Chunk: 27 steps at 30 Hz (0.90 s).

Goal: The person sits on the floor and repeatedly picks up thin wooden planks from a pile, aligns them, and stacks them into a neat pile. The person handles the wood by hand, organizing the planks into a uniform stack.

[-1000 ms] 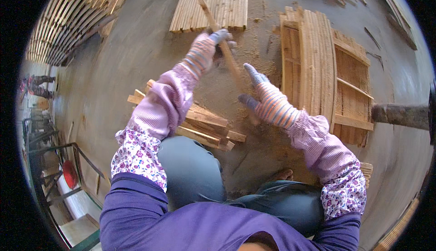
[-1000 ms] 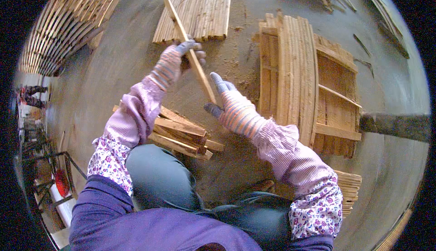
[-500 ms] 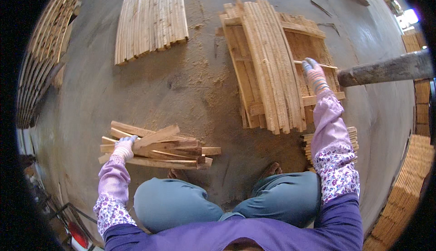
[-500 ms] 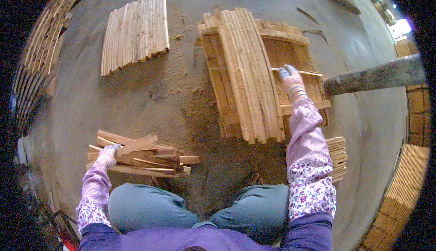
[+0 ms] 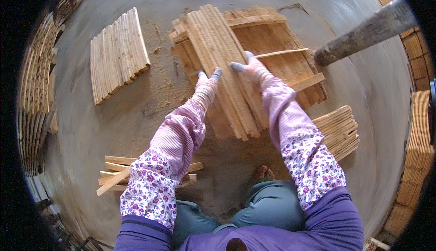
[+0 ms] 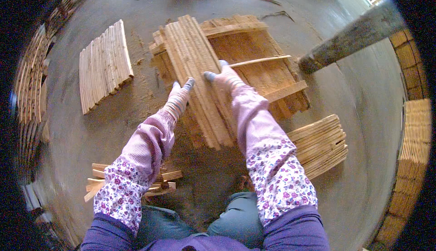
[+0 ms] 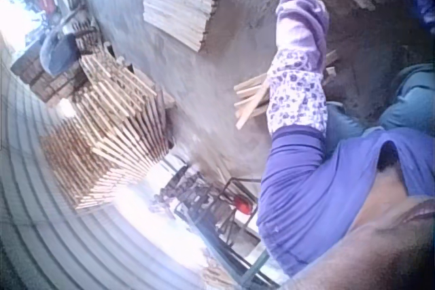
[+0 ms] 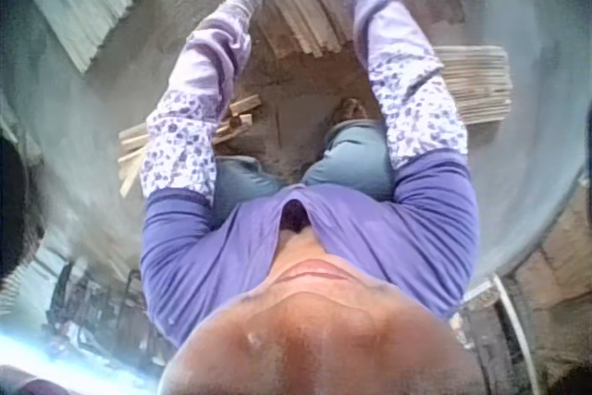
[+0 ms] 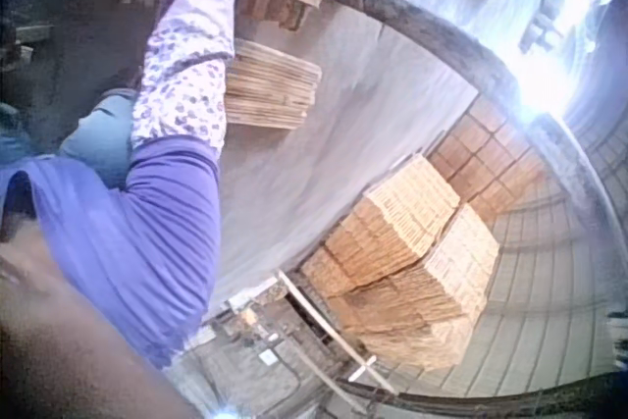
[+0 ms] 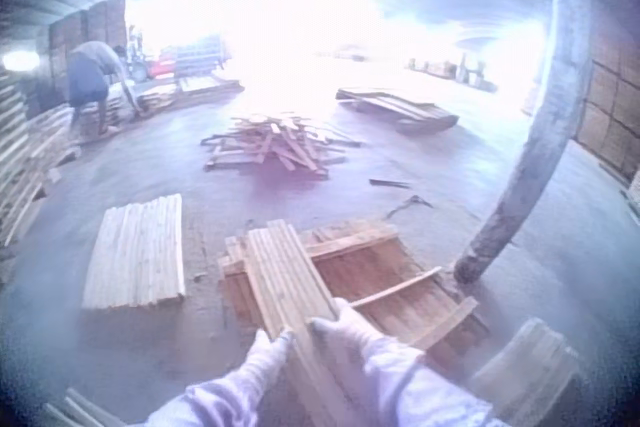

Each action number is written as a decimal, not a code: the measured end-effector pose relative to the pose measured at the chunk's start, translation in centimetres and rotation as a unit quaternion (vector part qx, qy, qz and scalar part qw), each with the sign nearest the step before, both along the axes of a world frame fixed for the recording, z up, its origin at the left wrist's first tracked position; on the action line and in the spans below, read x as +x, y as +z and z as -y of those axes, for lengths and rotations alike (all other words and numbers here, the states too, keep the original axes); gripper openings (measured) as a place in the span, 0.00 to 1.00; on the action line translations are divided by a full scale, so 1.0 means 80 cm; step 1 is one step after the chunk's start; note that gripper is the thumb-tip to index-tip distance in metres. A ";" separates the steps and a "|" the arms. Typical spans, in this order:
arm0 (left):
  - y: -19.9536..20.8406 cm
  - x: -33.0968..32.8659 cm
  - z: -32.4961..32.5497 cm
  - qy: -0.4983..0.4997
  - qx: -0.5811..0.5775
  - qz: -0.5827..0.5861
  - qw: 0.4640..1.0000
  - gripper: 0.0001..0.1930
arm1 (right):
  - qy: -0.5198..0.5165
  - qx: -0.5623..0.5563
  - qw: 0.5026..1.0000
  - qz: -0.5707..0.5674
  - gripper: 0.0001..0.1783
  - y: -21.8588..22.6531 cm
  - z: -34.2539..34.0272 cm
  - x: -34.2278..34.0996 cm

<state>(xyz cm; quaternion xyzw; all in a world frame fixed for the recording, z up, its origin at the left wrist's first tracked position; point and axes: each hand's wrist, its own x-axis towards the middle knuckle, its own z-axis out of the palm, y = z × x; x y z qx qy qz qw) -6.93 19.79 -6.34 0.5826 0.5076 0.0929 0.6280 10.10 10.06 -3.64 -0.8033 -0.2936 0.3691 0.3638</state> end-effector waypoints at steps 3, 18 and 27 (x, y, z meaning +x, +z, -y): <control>0.001 0.019 0.008 0.025 0.060 -0.052 0.997 0.54 | -0.012 -0.021 0.997 0.072 0.48 0.021 -0.002 -0.010; 0.101 0.019 0.031 0.009 0.428 0.201 0.881 0.22 | 0.070 0.517 0.842 0.140 0.51 0.103 0.021 0.036; 0.095 0.049 0.017 0.091 0.050 0.360 0.927 0.28 | 0.021 0.474 0.772 -0.422 0.56 0.056 0.036 0.025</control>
